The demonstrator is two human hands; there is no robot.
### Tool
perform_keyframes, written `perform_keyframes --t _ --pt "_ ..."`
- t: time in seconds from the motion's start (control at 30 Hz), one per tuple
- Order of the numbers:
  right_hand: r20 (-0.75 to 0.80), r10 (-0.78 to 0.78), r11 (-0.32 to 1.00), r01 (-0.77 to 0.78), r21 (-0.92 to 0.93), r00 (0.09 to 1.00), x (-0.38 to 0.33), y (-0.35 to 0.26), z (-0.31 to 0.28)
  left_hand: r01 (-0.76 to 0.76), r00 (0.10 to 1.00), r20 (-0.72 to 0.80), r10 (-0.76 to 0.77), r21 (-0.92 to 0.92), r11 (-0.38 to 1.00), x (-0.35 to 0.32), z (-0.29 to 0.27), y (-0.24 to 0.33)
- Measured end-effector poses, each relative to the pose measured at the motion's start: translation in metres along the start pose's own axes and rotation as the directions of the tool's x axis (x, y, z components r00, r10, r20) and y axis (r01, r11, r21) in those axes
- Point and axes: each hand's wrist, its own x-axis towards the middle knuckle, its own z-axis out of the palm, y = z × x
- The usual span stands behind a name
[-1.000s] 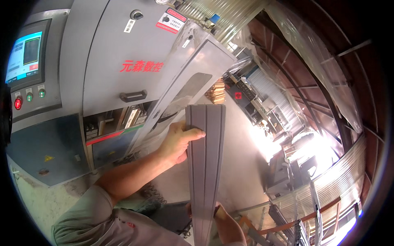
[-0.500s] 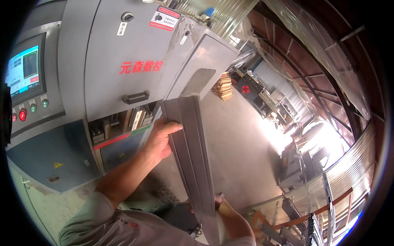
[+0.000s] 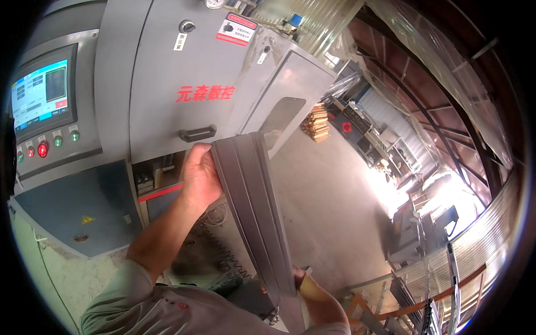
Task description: The person operates a CNC machine's touchscreen interface using a stylus, then retrieves a long metal profile from the machine. They carry the profile across the workshop floor, show it to a coworker, and return it to the machine area.
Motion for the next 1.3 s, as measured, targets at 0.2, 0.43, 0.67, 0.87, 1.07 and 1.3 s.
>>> perform_keyframes --t 0.2,0.43,0.67,0.87,1.07,1.3 --pt "0.036 -0.005 0.999 0.003 0.037 0.999 0.001 0.005 0.001 0.026 0.999 0.03 -0.027 0.045 0.999 -0.01 0.003 0.019" --pt "0.063 -0.004 0.996 -0.001 0.088 0.998 -0.001 0.01 0.006 0.066 0.997 -0.046 -0.063 0.066 0.996 -0.025 0.01 0.038" --pt "0.093 0.015 0.992 -0.026 0.12 0.996 0.001 0.012 0.007 0.09 0.996 0.0 -0.09 0.017 0.996 -0.036 0.01 0.045" --pt "0.12 0.045 0.987 -0.063 0.147 0.992 0.002 0.014 0.007 0.117 0.99 -0.073 -0.124 -0.086 0.989 -0.04 0.008 0.05" --pt "0.146 0.079 0.978 -0.105 0.18 0.986 0.005 0.017 0.006 0.161 0.964 -0.188 -0.187 -0.145 0.976 -0.039 0.006 0.055" --pt "0.179 0.106 0.968 -0.142 0.205 0.978 0.017 0.016 0.006 0.078 0.986 -0.13 -0.108 -0.211 0.974 -0.044 -0.004 0.055"
